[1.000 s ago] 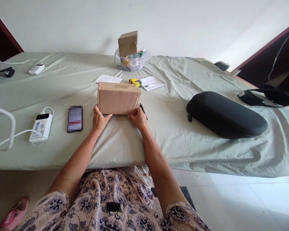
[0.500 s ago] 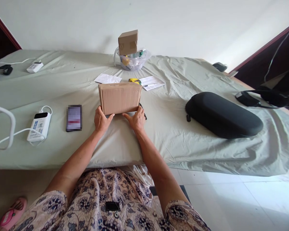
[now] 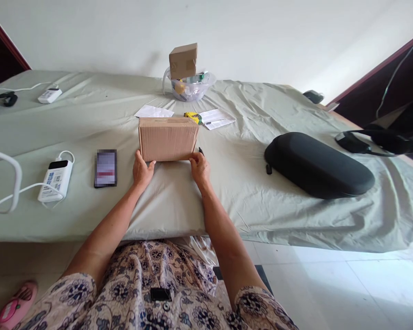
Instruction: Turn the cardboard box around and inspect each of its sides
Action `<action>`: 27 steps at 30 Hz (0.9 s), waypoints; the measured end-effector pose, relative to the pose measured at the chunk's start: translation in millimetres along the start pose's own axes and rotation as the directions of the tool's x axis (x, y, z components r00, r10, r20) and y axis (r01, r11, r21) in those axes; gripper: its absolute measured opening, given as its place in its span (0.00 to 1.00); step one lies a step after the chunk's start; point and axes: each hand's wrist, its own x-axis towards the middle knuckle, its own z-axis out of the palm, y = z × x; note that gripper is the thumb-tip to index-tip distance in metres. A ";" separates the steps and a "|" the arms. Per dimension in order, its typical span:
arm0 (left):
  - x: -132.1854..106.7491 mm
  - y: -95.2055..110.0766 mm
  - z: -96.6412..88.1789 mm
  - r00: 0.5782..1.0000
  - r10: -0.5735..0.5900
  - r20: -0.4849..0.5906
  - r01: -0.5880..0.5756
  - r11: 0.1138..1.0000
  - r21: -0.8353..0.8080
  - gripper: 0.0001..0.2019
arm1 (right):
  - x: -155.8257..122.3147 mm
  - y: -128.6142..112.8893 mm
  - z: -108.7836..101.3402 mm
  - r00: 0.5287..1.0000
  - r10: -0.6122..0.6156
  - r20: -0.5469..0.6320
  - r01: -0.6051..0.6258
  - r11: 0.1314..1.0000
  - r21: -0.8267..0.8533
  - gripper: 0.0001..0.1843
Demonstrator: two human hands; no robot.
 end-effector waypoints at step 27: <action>-10.8 29.9 -10.5 0.888 0.459 -0.025 -0.459 0.888 0.013 0.41 | -10.0 -19.8 2.2 0.985 -0.127 0.117 0.117 0.990 0.082 0.23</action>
